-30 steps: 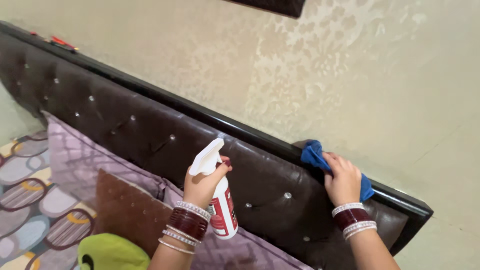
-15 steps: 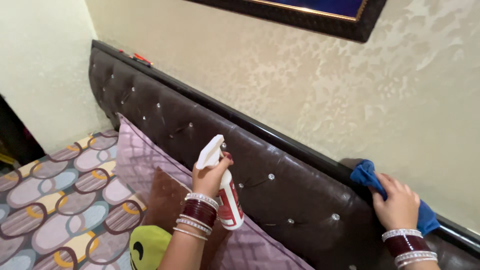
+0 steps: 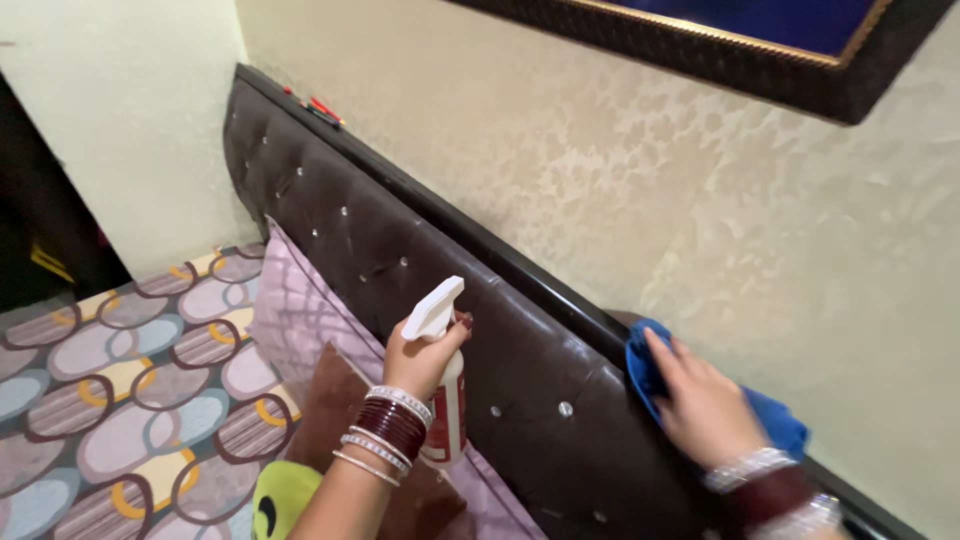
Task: The person sprays a liquid from a bottle onto the surface and top edge of a dark brown tufted headboard and wipes it with a blue cloth.
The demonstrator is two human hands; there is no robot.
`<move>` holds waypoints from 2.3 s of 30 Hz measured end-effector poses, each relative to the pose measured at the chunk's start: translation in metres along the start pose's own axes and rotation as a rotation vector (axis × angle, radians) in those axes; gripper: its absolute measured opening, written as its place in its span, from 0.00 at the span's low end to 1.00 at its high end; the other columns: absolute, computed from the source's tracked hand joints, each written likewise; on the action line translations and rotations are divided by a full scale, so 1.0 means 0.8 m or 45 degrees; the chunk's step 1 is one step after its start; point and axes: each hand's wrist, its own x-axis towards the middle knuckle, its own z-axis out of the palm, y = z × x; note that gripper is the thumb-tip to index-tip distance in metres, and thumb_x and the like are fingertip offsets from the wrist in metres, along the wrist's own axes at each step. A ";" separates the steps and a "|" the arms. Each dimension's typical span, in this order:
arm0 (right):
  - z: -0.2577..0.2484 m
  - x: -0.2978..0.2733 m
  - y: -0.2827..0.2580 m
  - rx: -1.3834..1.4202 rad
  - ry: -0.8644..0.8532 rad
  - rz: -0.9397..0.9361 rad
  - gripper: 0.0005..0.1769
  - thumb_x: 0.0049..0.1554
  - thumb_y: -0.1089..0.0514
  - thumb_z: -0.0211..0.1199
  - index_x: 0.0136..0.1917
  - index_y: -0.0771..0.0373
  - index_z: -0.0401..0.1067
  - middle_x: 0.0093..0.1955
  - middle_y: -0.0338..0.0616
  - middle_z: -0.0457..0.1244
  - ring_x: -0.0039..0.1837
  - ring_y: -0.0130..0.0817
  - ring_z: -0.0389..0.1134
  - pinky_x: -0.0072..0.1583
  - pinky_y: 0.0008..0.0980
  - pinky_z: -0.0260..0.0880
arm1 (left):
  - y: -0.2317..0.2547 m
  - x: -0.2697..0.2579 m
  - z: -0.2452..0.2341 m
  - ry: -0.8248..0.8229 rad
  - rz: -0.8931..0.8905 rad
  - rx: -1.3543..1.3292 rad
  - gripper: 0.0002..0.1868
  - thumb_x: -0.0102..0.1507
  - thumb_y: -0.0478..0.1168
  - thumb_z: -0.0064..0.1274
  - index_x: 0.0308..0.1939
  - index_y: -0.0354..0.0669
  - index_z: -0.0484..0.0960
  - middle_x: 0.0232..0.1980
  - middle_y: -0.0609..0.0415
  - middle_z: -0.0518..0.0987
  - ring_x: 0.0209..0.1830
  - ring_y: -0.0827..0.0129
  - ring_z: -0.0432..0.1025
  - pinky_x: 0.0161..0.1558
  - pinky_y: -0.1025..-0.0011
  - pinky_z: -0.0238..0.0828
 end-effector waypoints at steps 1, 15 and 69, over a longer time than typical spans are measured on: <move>-0.024 -0.005 0.014 0.010 -0.142 0.049 0.54 0.42 0.58 0.70 0.79 0.47 0.53 0.73 0.50 0.57 0.66 0.53 0.62 0.64 0.46 0.64 | -0.002 0.010 0.004 0.008 -0.067 0.041 0.10 0.57 0.40 0.62 0.40 0.39 0.86 0.35 0.56 0.86 0.35 0.74 0.79 0.41 0.73 0.74; 0.146 0.082 -0.005 -0.216 0.130 0.225 0.63 0.31 0.47 0.78 0.79 0.42 0.59 0.63 0.57 0.61 0.57 0.56 0.67 0.57 0.49 0.72 | -0.074 0.150 0.028 -0.003 -0.221 -0.155 0.12 0.59 0.36 0.62 0.43 0.30 0.82 0.32 0.53 0.83 0.32 0.71 0.77 0.37 0.71 0.74; 0.123 0.235 -0.178 -0.347 0.319 0.464 0.39 0.44 0.50 0.72 0.69 0.49 0.68 0.56 0.47 0.64 0.60 0.48 0.66 0.57 0.44 0.69 | -0.067 0.429 -0.155 -0.475 -0.184 0.934 0.19 0.52 0.47 0.61 0.42 0.38 0.87 0.45 0.41 0.85 0.49 0.54 0.80 0.52 0.64 0.74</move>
